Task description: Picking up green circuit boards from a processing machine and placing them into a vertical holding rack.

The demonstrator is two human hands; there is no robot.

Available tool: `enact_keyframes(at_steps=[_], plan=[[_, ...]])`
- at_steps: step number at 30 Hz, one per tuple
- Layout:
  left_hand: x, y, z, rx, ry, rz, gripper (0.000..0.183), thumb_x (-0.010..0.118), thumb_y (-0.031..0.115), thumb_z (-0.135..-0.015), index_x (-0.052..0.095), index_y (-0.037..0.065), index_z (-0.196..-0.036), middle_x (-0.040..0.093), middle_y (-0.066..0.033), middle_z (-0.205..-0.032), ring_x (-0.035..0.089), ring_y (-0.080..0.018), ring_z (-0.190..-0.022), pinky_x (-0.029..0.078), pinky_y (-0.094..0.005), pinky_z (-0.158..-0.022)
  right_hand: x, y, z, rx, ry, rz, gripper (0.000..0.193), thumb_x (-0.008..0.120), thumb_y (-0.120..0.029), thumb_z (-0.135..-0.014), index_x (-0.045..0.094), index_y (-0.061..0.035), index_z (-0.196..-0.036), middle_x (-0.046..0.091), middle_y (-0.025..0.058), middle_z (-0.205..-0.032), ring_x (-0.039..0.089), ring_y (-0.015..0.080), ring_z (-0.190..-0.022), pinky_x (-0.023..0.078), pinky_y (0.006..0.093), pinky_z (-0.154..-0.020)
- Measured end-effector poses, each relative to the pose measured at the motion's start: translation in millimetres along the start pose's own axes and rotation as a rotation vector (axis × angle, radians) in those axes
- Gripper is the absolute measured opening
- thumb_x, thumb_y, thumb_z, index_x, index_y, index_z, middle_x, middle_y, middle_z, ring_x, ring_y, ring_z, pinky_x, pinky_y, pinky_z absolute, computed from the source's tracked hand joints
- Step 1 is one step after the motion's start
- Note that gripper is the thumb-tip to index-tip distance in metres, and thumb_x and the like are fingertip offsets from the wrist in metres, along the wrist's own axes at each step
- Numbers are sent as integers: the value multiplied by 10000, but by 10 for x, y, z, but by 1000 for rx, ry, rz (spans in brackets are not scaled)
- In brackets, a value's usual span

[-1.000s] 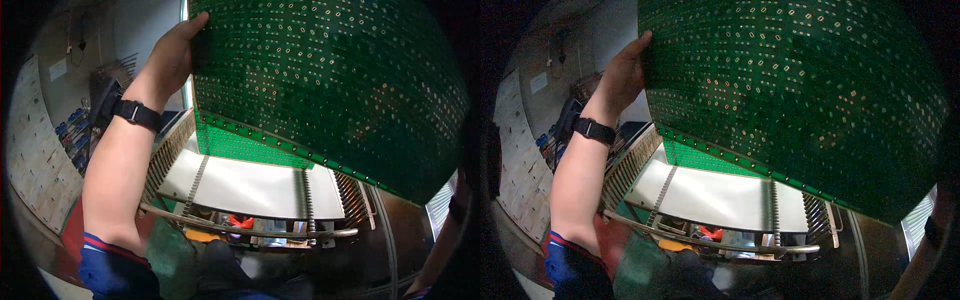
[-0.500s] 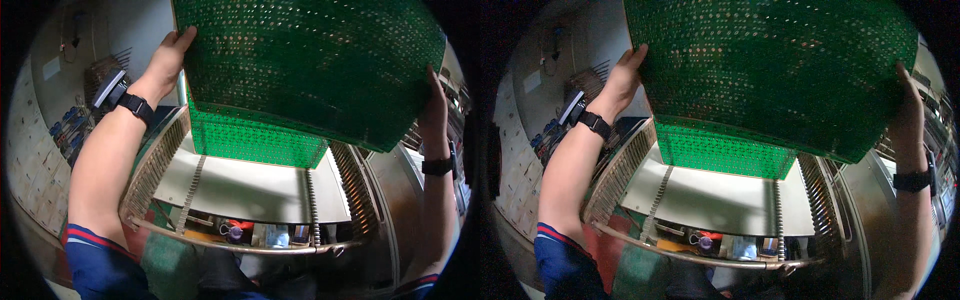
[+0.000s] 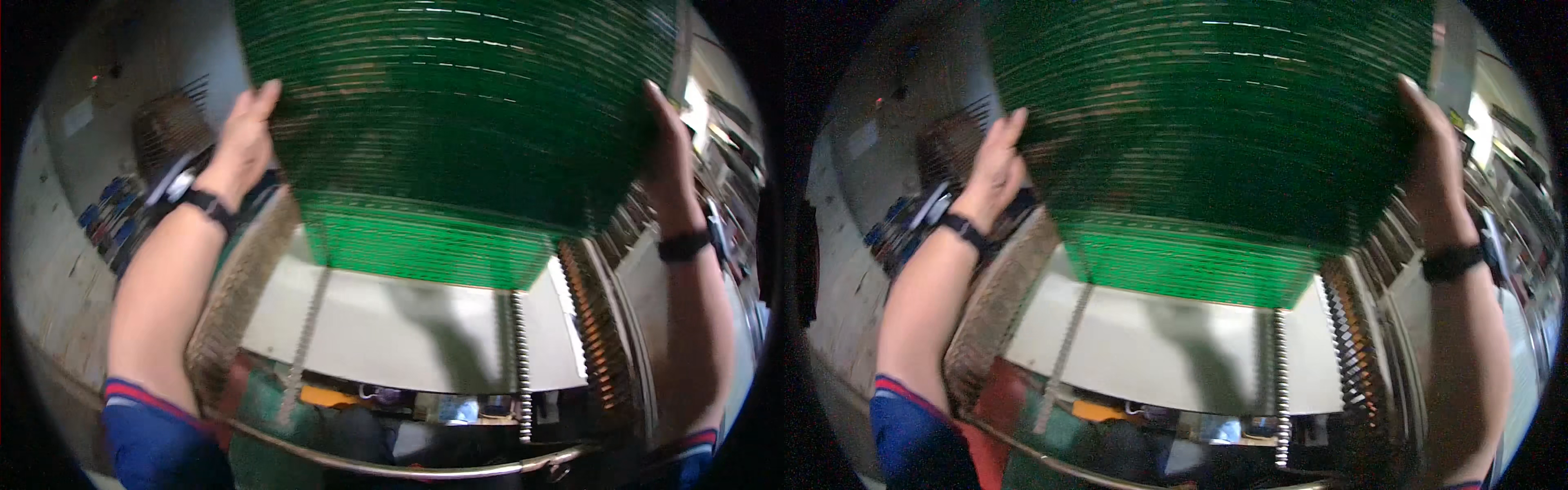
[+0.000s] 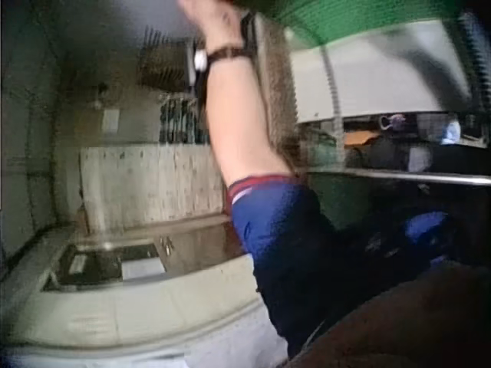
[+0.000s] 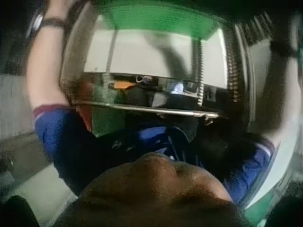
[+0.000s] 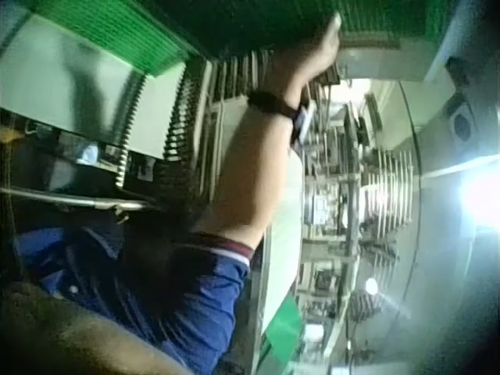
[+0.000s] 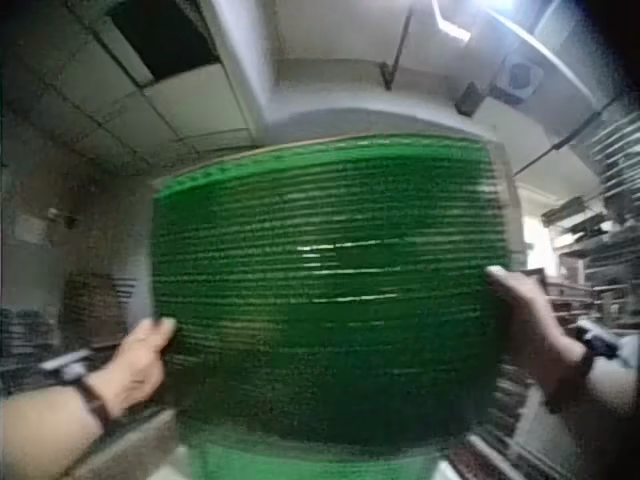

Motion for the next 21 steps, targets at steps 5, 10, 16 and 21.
enact_keyframes(at_steps=[5,10,16,21], plan=[[-124,-62,72,-98,-10,-19,698,671,466,-996,424,52,-1500,485,-61,-1507,439,-179,-1363,304,-348,-1160,51,385,-304,-46,29,-40,417,733,-365,-947,674,-1,-1141,710,83,-1032,666,196,-904,529,338,-836],[-168,-158,-35,-65,29,-106,871,653,522,-987,269,45,-1607,294,-96,-1659,241,-200,-1531,143,-373,-1240,9,438,-253,-92,46,-88,385,737,-333,-945,668,3,-1120,720,88,-989,674,185,-848,551,339,-778],[62,4,197,-63,114,-227,1009,638,559,-979,103,16,-1640,75,-122,-1728,9,-212,-1590,10,-428,-1267,-50,541,-237,-101,70,-88,375,716,-327,-961,659,-3,-1141,722,84,-998,674,183,-860,550,334,-797],[84,16,188,-2,-19,-210,1030,632,576,-975,75,21,-1642,67,-125,-1729,-11,-206,-1590,0,-427,-1266,-147,658,-222,-84,63,-105,382,721,-334,-954,657,1,-1127,710,77,-989,663,175,-861,537,329,-788]])
Point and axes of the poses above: each hand's wrist, its own z-axis away from the middle knuckle, its own x-axis out of the palm, y = z × x, the point moved 3 cm from there along -z, towards the middle knuckle
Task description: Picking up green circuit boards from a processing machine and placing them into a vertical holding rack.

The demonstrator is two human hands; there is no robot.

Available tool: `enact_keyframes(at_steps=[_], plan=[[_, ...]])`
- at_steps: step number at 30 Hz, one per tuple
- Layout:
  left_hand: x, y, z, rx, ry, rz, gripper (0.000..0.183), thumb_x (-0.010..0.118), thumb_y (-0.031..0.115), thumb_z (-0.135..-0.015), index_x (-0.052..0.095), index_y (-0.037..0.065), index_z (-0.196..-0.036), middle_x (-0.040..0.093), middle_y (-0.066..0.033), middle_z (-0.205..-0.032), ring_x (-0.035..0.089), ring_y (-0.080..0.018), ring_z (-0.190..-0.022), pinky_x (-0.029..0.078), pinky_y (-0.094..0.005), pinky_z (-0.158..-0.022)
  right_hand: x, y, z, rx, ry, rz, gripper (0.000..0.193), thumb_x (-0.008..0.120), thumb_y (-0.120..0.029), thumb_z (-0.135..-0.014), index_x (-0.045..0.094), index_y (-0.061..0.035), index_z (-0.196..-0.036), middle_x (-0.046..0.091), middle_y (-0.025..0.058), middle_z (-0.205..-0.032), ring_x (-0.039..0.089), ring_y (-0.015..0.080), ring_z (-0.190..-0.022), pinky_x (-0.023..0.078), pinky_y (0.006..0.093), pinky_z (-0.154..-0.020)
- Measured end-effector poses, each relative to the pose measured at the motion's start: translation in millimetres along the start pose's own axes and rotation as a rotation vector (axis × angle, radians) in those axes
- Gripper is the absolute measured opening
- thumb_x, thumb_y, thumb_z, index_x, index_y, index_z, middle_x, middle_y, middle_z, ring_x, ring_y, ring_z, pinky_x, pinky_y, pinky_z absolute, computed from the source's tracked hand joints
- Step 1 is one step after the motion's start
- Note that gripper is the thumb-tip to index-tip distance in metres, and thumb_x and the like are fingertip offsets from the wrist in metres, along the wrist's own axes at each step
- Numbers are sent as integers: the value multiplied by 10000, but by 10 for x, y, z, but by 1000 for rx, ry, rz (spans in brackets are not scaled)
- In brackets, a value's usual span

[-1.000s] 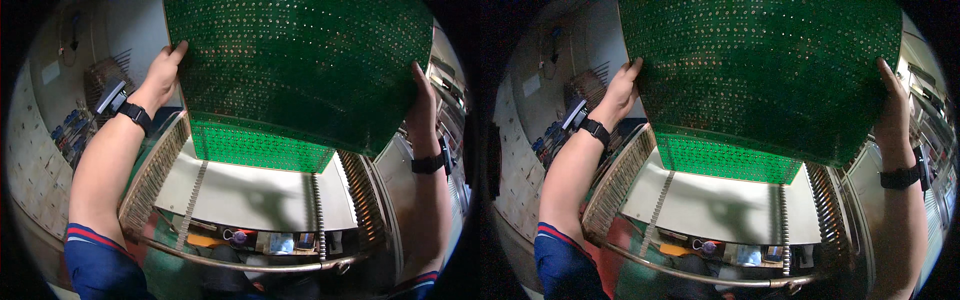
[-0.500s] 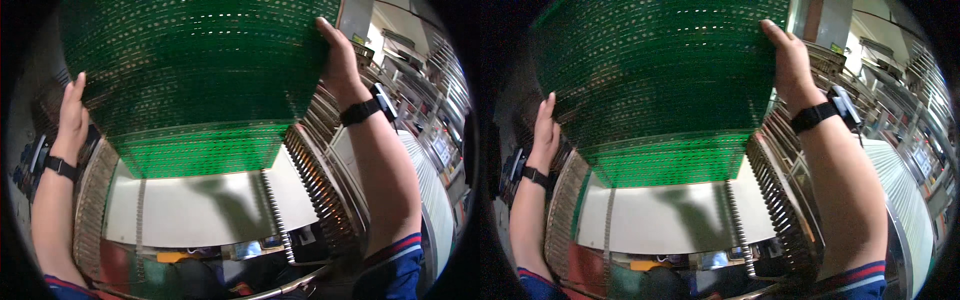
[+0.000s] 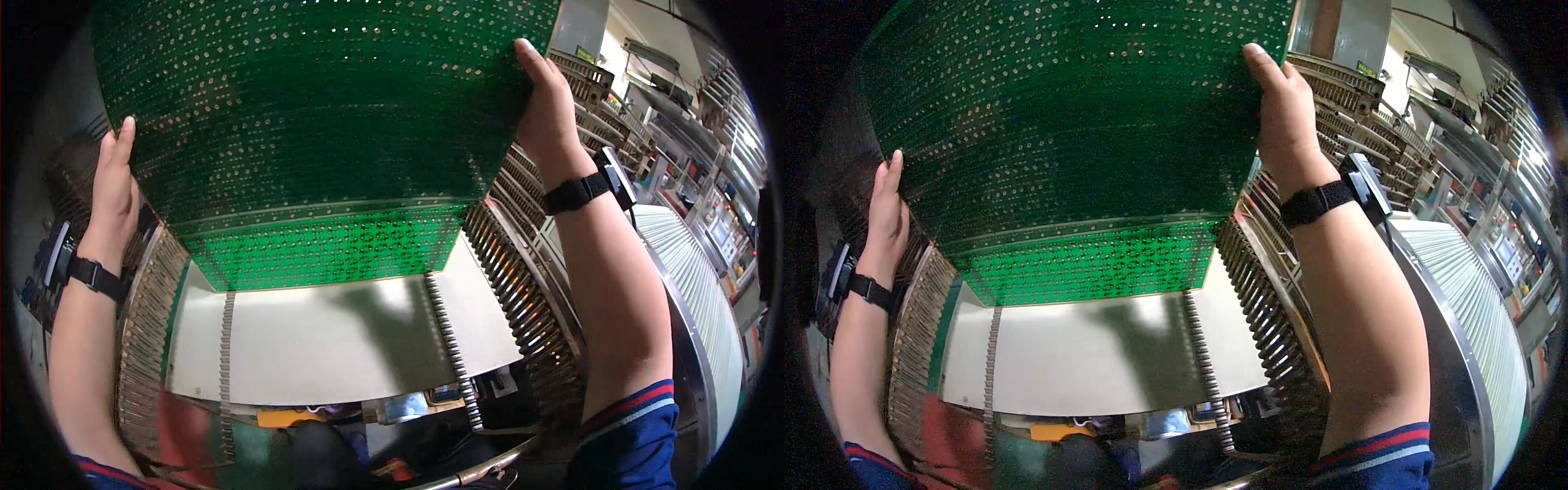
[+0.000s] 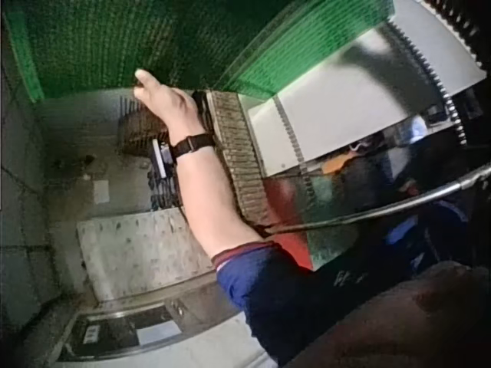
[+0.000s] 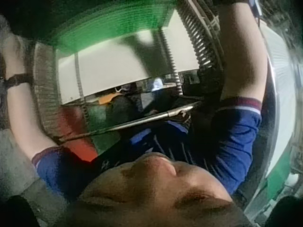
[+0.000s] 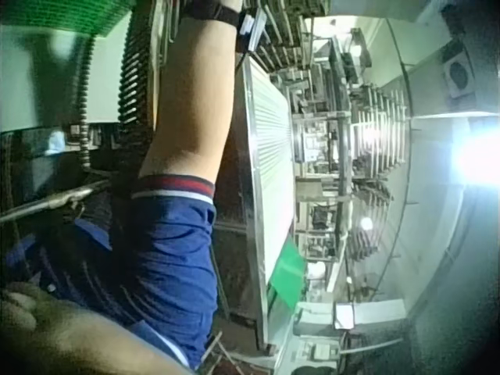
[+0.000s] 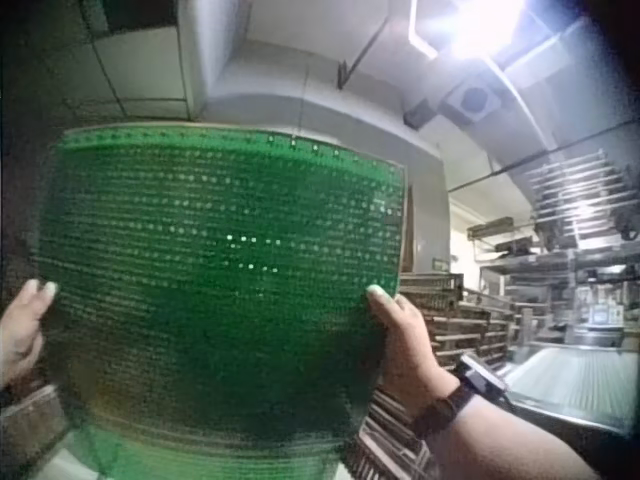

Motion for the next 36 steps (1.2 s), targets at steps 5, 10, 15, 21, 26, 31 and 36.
enact_keyframes(at_steps=[5,10,15,21,26,31,36], plan=[[-11,-31,-20,0,109,-72,1025,624,558,-985,42,34,-1646,48,-135,-1731,-25,-231,-1594,-2,-447,-1267,48,11,-18,-26,2,18,393,718,-350,-949,658,4,-1108,702,76,-982,656,169,-837,528,319,-767],[-10,-52,-57,5,45,-53,1030,628,551,-984,30,39,-1647,19,-136,-1733,-36,-244,-1595,-8,-463,-1266,42,34,-48,-37,17,49,390,715,-351,-956,665,7,-1102,699,72,-974,648,166,-824,526,320,-759],[52,13,10,-27,42,-75,1013,620,538,-993,30,37,-1646,10,-134,-1733,-29,-244,-1595,-6,-459,-1266,63,-2,-19,-90,28,106,386,711,-351,-963,670,8,-1098,701,70,-968,647,164,-824,524,318,-757],[-16,-76,-72,5,38,-61,1011,620,543,-992,30,50,-1649,21,-135,-1733,-21,-242,-1594,6,-455,-1267,124,-38,54,-91,111,142,401,724,-365,-953,670,6,-1095,696,74,-968,647,175,-842,524,333,-766],[-20,-29,-84,36,91,-123,1017,625,550,-987,36,52,-1649,41,-138,-1731,-20,-249,-1596,-8,-487,-1263,318,-144,181,42,74,25,303,651,-304,-1006,648,-45,-1163,685,71,-989,655,209,-860,557,378,-770],[35,-24,-110,59,98,-160,1008,624,543,-991,44,41,-1646,60,-150,-1726,-7,-250,-1595,8,-482,-1266,308,-143,190,-29,47,-18,287,639,-278,-1012,647,-32,-1160,688,72,-997,658,218,-861,552,371,-762],[-20,-13,-117,82,-51,25,1004,629,518,-999,46,9,-1637,69,-159,-1722,18,-235,-1591,48,-422,-1271,373,-74,209,-17,50,-44,287,636,-271,-1014,648,-30,-1169,687,77,-1018,654,222,-897,547,382,-785]])
Point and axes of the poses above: each hand's wrist, its own z-axis away from the middle knuckle, its own x-axis out of the palm, y = z × x, the point moved 3 cm from there along -z, towards the middle knuckle
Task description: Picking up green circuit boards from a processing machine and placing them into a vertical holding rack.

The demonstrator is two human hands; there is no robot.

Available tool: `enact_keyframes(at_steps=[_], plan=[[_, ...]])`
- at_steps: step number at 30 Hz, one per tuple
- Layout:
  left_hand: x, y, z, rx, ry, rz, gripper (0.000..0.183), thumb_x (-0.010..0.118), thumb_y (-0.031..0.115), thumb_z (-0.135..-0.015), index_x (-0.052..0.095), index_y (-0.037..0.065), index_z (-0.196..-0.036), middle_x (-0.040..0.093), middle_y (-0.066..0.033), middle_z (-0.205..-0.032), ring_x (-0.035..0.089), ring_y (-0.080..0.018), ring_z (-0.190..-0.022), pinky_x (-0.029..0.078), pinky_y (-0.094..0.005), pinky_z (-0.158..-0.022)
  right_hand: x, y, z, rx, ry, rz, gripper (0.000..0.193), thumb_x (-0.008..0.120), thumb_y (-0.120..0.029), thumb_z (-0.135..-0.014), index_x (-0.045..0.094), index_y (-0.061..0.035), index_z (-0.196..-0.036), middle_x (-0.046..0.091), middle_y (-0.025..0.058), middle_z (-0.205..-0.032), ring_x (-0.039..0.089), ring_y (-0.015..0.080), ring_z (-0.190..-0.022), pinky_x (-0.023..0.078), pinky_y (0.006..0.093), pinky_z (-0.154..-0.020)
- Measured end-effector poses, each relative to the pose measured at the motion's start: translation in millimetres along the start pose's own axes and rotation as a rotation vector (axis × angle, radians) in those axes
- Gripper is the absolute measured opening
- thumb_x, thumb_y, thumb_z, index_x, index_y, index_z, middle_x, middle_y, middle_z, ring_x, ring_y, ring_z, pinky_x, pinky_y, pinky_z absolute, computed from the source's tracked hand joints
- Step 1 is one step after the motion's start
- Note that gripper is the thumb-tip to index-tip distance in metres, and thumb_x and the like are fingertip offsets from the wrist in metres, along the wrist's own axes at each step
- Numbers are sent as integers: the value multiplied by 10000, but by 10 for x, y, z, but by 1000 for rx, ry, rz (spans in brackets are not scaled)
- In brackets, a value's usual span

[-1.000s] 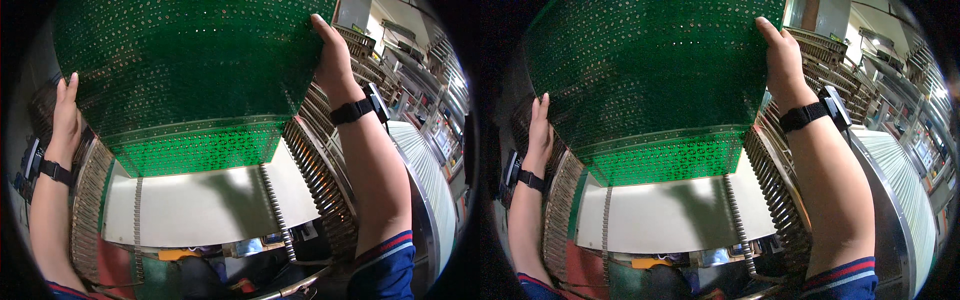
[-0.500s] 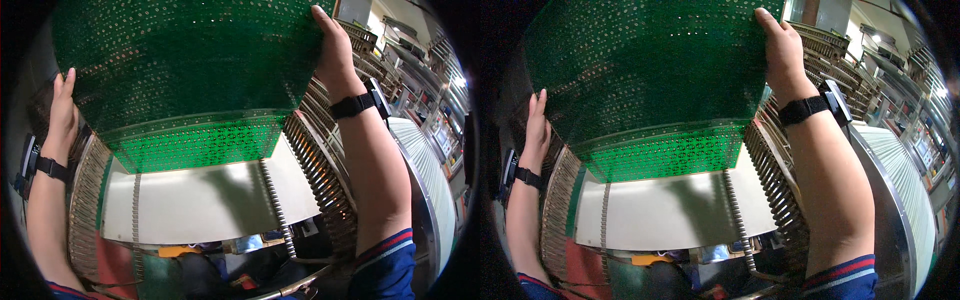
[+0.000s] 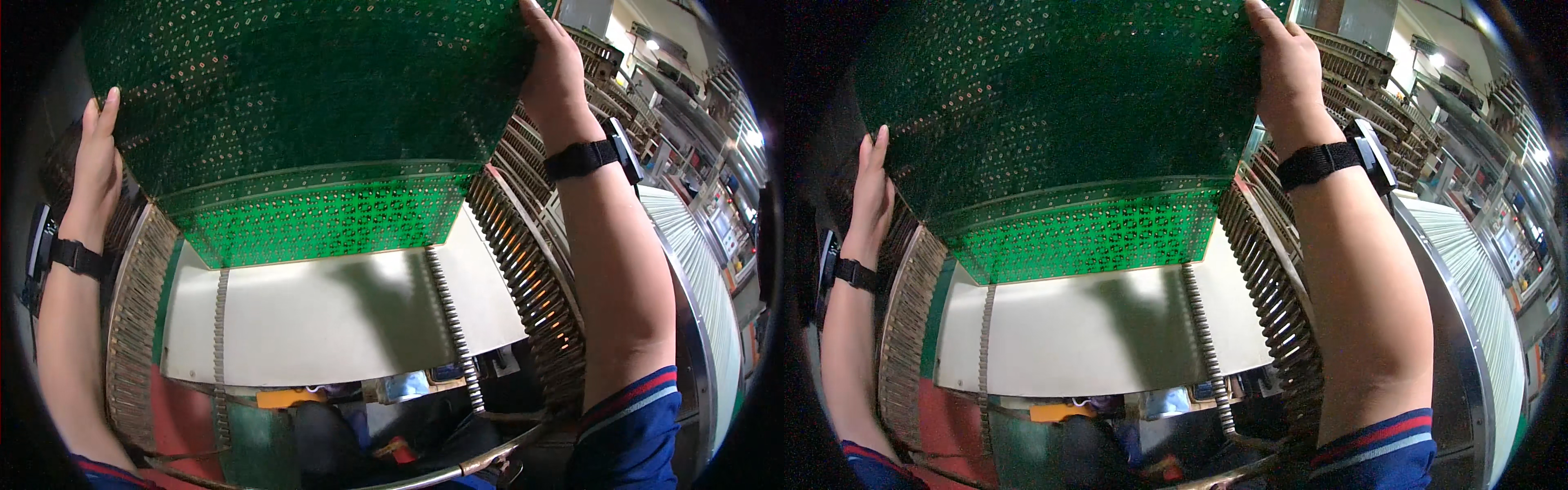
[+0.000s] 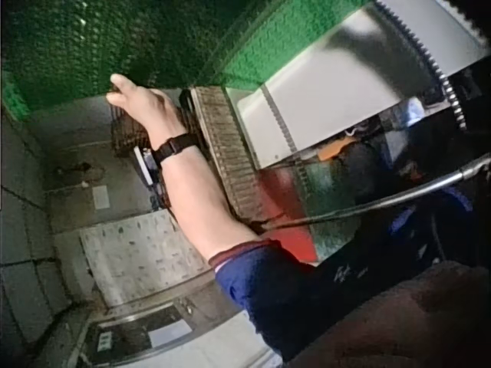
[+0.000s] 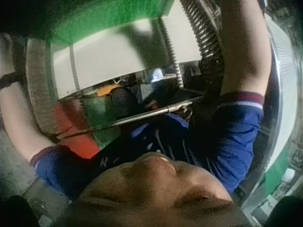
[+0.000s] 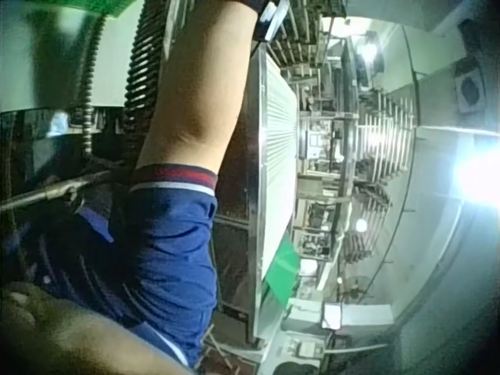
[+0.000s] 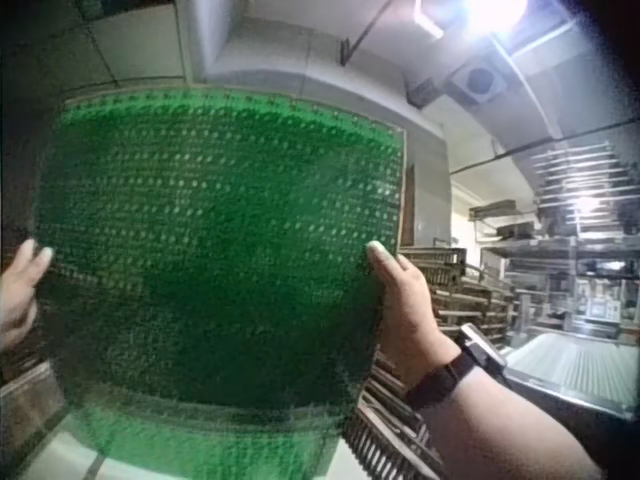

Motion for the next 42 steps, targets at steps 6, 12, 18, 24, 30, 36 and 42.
enact_keyframes(at_steps=[6,12,18,24,30,36,42], plan=[[-68,10,-176,92,-43,58,576,611,385,-1044,384,28,-1435,452,-117,-1455,377,-194,-1376,267,-369,-1184,-344,96,-245,42,-31,-45,410,710,-339,-974,673,-1,-1202,721,83,-1054,674,193,-932,541,340,-829],[-31,39,-53,41,-51,70,585,612,372,-1046,353,23,-1438,418,-97,-1465,359,-193,-1370,254,-374,-1175,-416,149,-278,35,-26,-6,384,696,-332,-984,675,-9,-1191,712,66,-1063,664,188,-945,529,336,-860],[-126,15,-101,94,-58,206,264,636,284,-1044,586,72,-1194,686,-43,-1172,621,-145,-1081,479,-332,-995,-166,81,-127,66,-125,-26,358,668,-365,-995,687,-38,-1140,714,80,-1037,668,219,-887,552,373,-835],[-153,17,-63,18,-90,182,386,655,305,-1033,526,57,-1300,575,-27,-1290,483,-132,-1253,358,-343,-1123,-311,23,-193,41,-63,29,354,638,-333,-1020,682,-47,-1224,723,77,-1126,682,208,-978,540,358,-916],[19,100,-32,55,-116,170,295,664,303,-1028,579,84,-1207,609,-13,-1206,541,-116,-1144,441,-318,-1009,-486,-15,-245,155,-234,-7,299,649,-353,-1012,696,-72,-1104,694,41,-972,653,189,-902,530,347,-853],[-255,-78,-151,-28,71,96,578,672,376,-1015,475,45,-1445,514,-50,-1428,458,-147,-1320,348,-314,-1133,130,-15,81,97,-181,-141,391,624,-380,-998,657,-48,-1202,709,116,-1124,671,260,-1004,546,397,-905],[-94,-73,-145,-29,18,91,768,677,424,-1001,335,25,-1561,337,-66,-1603,262,-181,-1486,150,-362,-1237,-137,17,-89,38,-186,-104,349,629,-367,-1007,664,-64,-1177,719,84,-1055,683,237,-944,561,384,-843]])
Point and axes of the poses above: each hand's wrist, its own z-axis away from the middle knuckle, its own x-axis out of the palm, y = z × x, the point moved 3 cm from there along -z, towards the middle knuckle
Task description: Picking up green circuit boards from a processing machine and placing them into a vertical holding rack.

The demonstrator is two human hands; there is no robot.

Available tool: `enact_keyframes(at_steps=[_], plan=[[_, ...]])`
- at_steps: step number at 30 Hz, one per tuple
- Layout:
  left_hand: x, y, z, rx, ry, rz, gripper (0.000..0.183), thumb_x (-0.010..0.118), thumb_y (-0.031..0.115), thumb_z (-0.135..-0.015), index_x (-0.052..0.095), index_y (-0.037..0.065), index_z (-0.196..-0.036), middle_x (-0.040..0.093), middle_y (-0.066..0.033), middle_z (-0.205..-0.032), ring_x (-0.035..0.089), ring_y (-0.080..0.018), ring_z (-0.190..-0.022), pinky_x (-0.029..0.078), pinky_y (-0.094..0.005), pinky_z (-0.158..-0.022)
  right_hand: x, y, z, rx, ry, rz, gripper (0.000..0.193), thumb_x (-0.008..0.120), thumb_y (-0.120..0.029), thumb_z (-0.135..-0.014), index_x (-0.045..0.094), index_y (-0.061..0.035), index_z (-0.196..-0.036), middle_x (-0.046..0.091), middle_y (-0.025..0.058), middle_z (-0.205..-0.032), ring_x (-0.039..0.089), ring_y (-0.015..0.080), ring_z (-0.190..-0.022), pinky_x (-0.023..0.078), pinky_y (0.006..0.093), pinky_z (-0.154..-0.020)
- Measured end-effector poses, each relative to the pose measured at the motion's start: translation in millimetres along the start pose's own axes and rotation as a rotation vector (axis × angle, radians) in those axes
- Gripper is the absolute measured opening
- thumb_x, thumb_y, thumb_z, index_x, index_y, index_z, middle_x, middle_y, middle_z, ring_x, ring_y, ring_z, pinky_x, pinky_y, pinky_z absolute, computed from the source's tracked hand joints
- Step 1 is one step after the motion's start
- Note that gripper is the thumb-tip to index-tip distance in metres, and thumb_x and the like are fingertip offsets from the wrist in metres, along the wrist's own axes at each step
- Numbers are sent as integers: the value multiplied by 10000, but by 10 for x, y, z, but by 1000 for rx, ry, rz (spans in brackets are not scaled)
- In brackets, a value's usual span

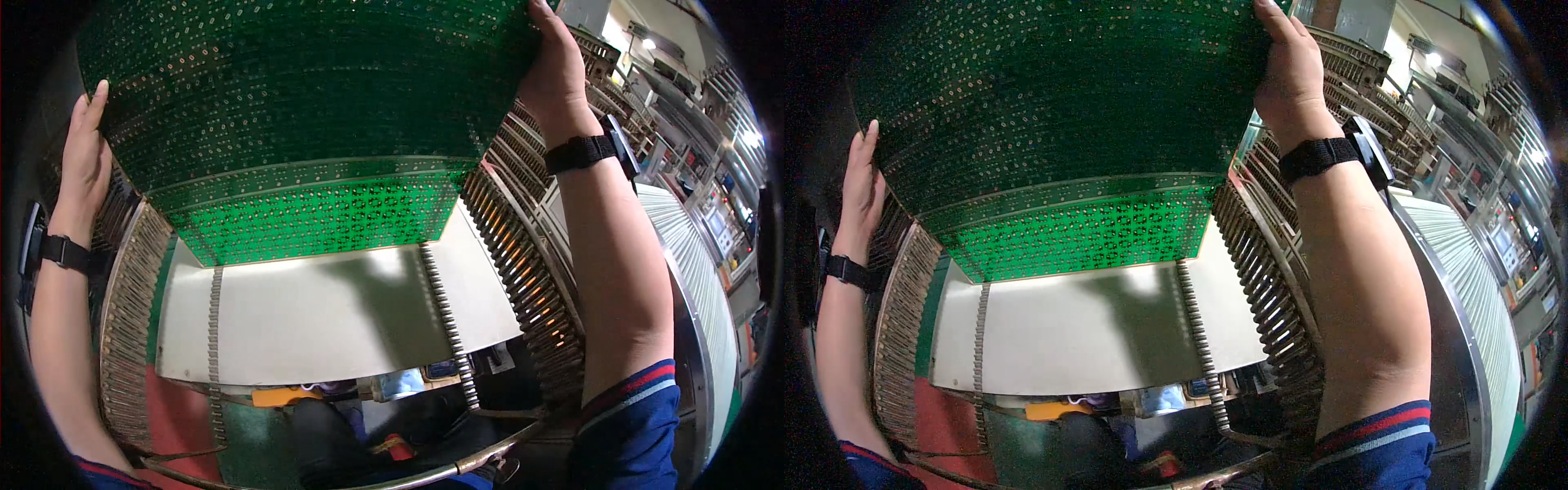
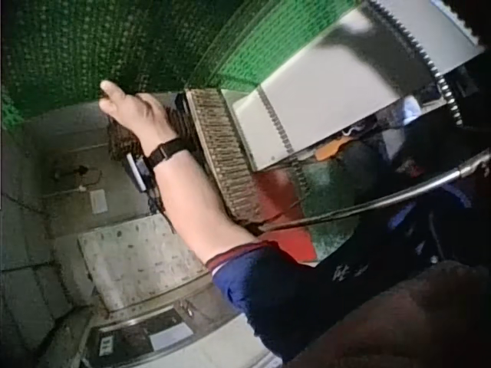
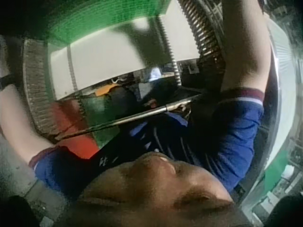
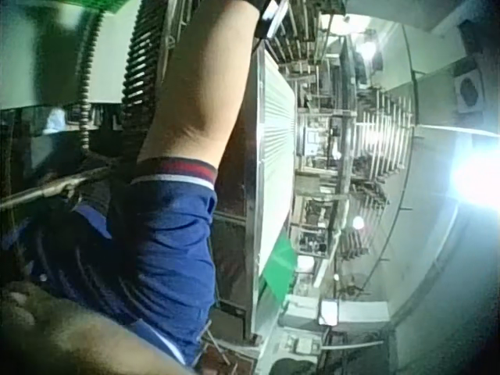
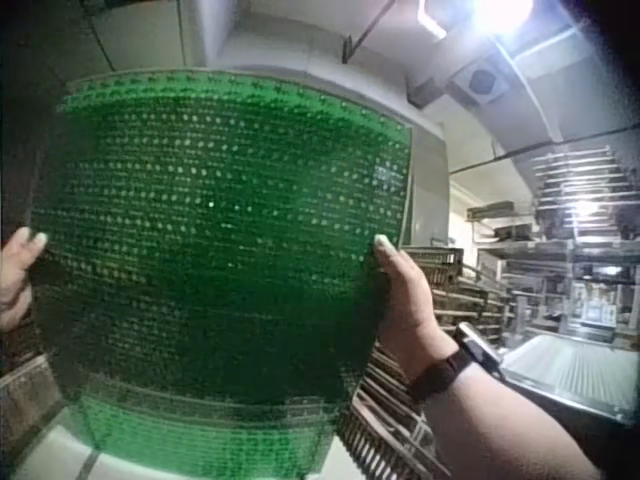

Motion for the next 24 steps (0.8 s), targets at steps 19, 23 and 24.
enact_keyframes(at_steps=[19,23,24], plan=[[6,77,44,20,-69,-18,988,683,471,-981,112,-8,-1630,107,-115,-1720,23,-206,-1583,-5,-400,-1263,46,76,3,45,99,-150,532,581,-482,-1011,622,-55,-1325,672,152,-1262,631,340,-1130,511,491,-994],[63,65,72,34,-40,-24,990,684,472,-980,111,-9,-1630,110,-111,-1718,34,-203,-1581,-5,-402,-1262,29,75,-5,49,102,-143,526,547,-471,-1033,613,-45,-1333,664,168,-1282,627,342,-1157,505,497,-1021],[70,54,73,22,-24,-20,955,683,471,-981,159,-10,-1619,147,-107,-1706,58,-202,-1576,3,-400,-1261,30,71,-5,36,84,-133,526,530,-466,-1042,604,-40,-1343,658,173,-1293,623,341,-1170,501,497,-1031]])
Point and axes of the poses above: each hand's wrist, its own z-axis away from the middle knuckle, its own x-axis out of the palm, y = z × x, the point moved 3 cm from there along -z, towards the middle knuckle
